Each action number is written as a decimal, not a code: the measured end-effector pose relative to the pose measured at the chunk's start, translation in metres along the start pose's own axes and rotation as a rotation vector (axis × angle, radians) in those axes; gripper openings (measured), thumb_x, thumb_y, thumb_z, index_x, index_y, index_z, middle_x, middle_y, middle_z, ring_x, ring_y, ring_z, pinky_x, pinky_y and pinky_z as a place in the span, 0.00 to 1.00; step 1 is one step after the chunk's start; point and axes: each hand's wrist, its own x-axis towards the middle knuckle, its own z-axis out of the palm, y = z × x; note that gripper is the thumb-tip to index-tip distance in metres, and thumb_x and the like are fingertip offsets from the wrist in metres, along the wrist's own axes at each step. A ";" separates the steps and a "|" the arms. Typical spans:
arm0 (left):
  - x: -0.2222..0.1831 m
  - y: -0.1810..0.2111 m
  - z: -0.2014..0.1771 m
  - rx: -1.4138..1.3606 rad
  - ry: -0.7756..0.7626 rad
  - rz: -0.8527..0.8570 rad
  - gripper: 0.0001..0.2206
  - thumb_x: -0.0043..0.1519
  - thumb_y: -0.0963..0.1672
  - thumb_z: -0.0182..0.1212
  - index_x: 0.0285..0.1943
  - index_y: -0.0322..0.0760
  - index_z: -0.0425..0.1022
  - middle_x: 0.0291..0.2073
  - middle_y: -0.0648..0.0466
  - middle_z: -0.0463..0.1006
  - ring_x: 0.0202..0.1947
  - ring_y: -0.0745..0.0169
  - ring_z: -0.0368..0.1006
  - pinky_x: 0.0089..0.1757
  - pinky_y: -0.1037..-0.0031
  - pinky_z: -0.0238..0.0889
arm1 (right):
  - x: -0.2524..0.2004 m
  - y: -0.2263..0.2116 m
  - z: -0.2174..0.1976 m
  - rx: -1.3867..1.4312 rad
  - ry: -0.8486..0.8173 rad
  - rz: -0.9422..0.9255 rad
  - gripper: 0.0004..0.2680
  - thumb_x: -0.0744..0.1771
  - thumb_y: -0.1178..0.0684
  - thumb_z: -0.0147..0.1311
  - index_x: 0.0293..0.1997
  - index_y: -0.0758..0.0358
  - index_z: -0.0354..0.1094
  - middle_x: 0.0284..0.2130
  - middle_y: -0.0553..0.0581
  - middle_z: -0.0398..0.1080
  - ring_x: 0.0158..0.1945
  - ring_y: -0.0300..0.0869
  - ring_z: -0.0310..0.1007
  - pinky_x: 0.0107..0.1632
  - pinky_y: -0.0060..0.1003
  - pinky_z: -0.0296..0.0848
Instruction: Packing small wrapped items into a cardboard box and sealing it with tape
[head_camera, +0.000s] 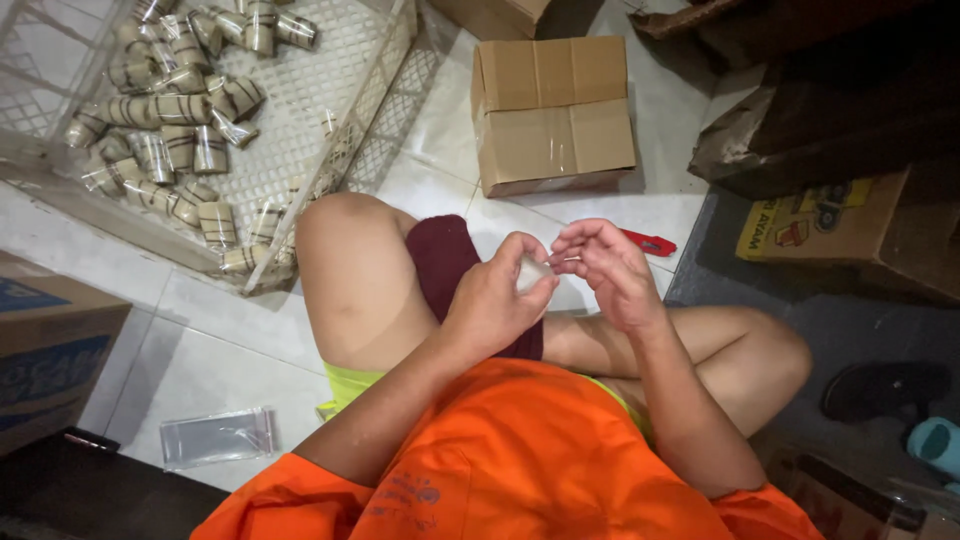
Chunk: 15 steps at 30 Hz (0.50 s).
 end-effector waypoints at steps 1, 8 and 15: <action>0.000 -0.002 0.000 0.023 -0.005 0.004 0.13 0.59 0.49 0.64 0.50 0.55 0.67 0.26 0.40 0.80 0.39 0.30 0.79 0.40 0.49 0.70 | -0.003 -0.003 0.002 0.006 -0.045 -0.002 0.16 0.64 0.54 0.56 0.53 0.74 0.64 0.42 0.66 0.72 0.46 0.48 0.77 0.50 0.44 0.76; -0.003 0.001 -0.005 0.034 -0.021 0.030 0.14 0.59 0.48 0.64 0.51 0.53 0.66 0.28 0.39 0.81 0.38 0.28 0.80 0.39 0.49 0.71 | -0.002 0.000 0.008 -0.195 0.013 -0.077 0.04 0.66 0.61 0.61 0.36 0.73 0.71 0.34 0.63 0.73 0.37 0.41 0.76 0.44 0.35 0.78; -0.024 -0.007 0.000 0.296 0.049 0.124 0.19 0.60 0.49 0.63 0.56 0.48 0.60 0.32 0.40 0.82 0.37 0.35 0.82 0.41 0.49 0.73 | 0.000 0.025 0.018 0.041 0.047 0.152 0.09 0.62 0.63 0.64 0.38 0.66 0.65 0.36 0.55 0.67 0.36 0.36 0.72 0.35 0.27 0.78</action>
